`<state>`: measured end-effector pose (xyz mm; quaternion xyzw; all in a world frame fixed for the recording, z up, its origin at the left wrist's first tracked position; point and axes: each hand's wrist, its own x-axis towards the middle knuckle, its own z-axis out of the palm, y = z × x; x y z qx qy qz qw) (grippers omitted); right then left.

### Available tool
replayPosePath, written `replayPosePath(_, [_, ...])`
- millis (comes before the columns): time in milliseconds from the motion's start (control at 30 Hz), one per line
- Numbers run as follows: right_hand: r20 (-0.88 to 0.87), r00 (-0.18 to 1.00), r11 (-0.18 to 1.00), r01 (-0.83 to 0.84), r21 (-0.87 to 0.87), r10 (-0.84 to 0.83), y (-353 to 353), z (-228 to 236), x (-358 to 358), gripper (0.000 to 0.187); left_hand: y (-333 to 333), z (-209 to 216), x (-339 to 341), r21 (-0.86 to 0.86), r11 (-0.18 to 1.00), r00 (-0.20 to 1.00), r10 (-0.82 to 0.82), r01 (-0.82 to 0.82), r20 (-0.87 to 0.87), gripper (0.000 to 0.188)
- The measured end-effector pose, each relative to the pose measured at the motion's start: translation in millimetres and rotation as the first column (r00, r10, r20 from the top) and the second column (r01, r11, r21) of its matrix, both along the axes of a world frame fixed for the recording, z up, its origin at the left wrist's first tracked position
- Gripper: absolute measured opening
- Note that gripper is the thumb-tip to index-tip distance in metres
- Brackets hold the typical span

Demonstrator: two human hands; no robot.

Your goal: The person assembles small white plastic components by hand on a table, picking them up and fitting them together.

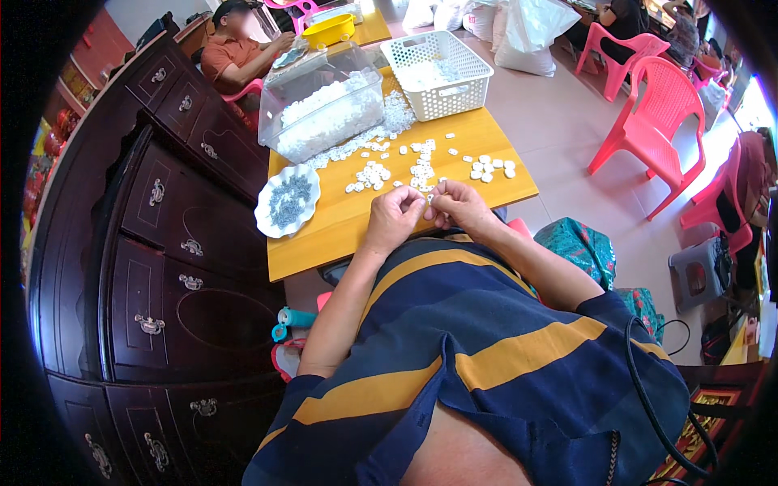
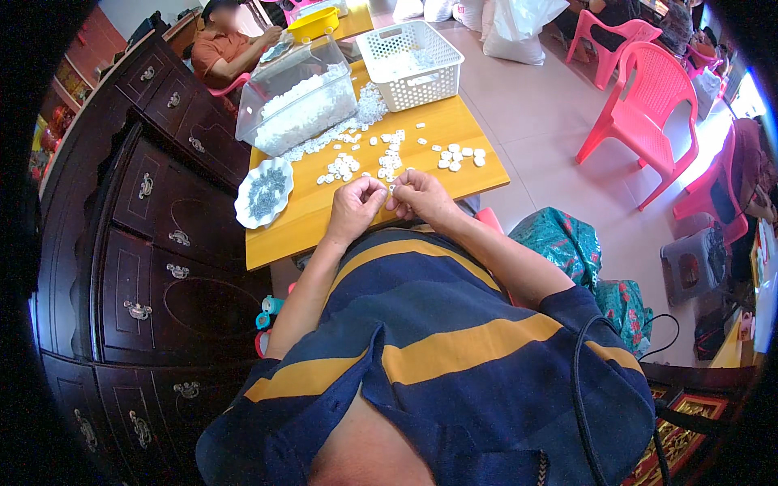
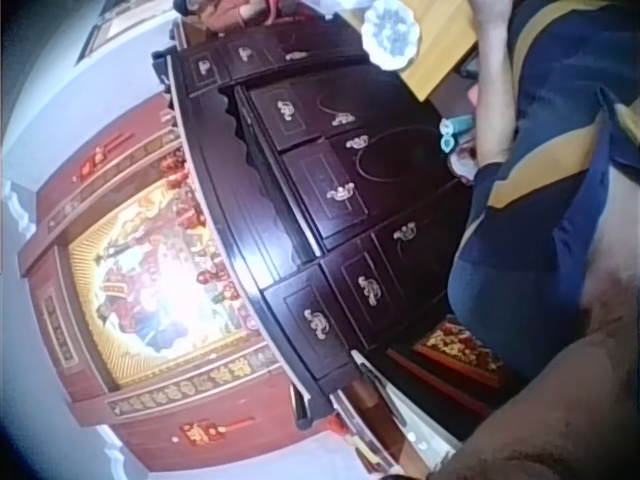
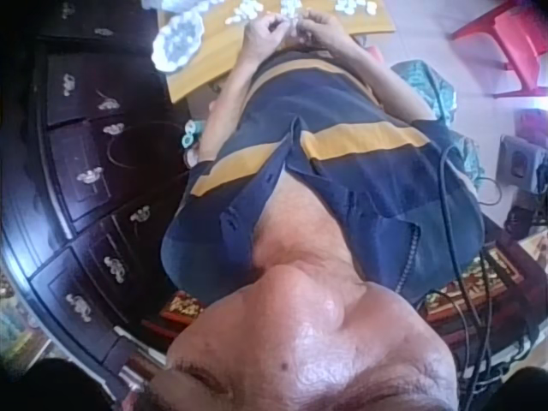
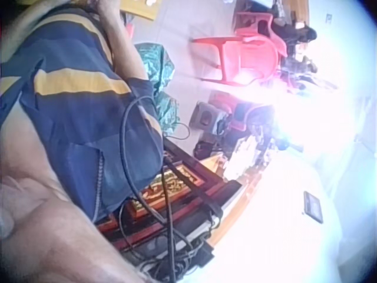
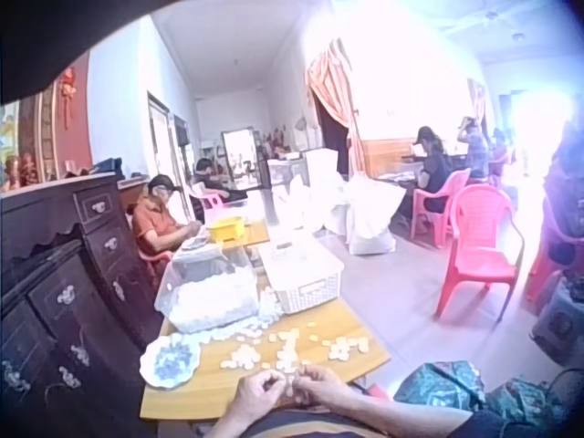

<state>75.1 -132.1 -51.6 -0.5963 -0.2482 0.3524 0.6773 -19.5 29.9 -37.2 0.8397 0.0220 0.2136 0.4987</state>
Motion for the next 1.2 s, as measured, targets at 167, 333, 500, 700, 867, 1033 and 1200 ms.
replayPosePath(167, [0.045, 0.999, 1.000, 0.009, -0.007, -0.008, 1.6, -3.1, -1.0, 0.011, -3.2, 1.1, -0.3, 0.037, 0.999, 0.999, 0.007, -0.008, 0.041, 0.006])
replayPosePath(333, [0.052, 0.998, 1.000, 0.019, -0.002, -0.019, 2.2, -3.0, -2.2, 0.013, -7.6, 6.9, -1.3, 0.021, 1.000, 1.000, 0.012, -0.012, 0.024, 0.007])
replayPosePath(500, [0.065, 0.998, 1.000, 0.002, 0.023, -0.004, 2.7, -5.5, 0.3, 0.012, -3.5, -3.8, 2.1, -0.030, 1.000, 1.000, 0.002, -0.002, 0.017, 0.006])
replayPosePath(700, [-0.074, 0.993, 0.990, 0.102, 0.102, -0.095, -10.3, 7.7, 17.8, 0.009, 8.5, -13.0, 9.4, -0.127, 0.992, 1.000, 0.004, -0.005, -0.003, 0.012])
replayPosePath(867, [-0.093, 0.943, 0.935, 0.330, 0.128, -0.320, -25.6, 12.0, 41.7, 0.011, 4.7, -4.5, 12.5, 0.124, 0.988, 0.996, 0.094, -0.091, -0.013, 0.017])
replayPosePath(1033, [-0.131, 0.925, 0.915, 0.374, 0.153, -0.357, -30.2, 9.9, 46.1, 0.014, -6.7, -1.5, 35.6, 0.433, 0.901, 0.999, 0.037, -0.023, -0.024, 0.022])
replayPosePath(1200, [-0.154, 0.924, 0.914, 0.373, 0.159, -0.350, -30.5, 11.2, 45.4, 0.013, -15.2, 0.4, 55.0, 0.576, 0.817, 0.999, 0.032, -0.019, -0.012, 0.021])
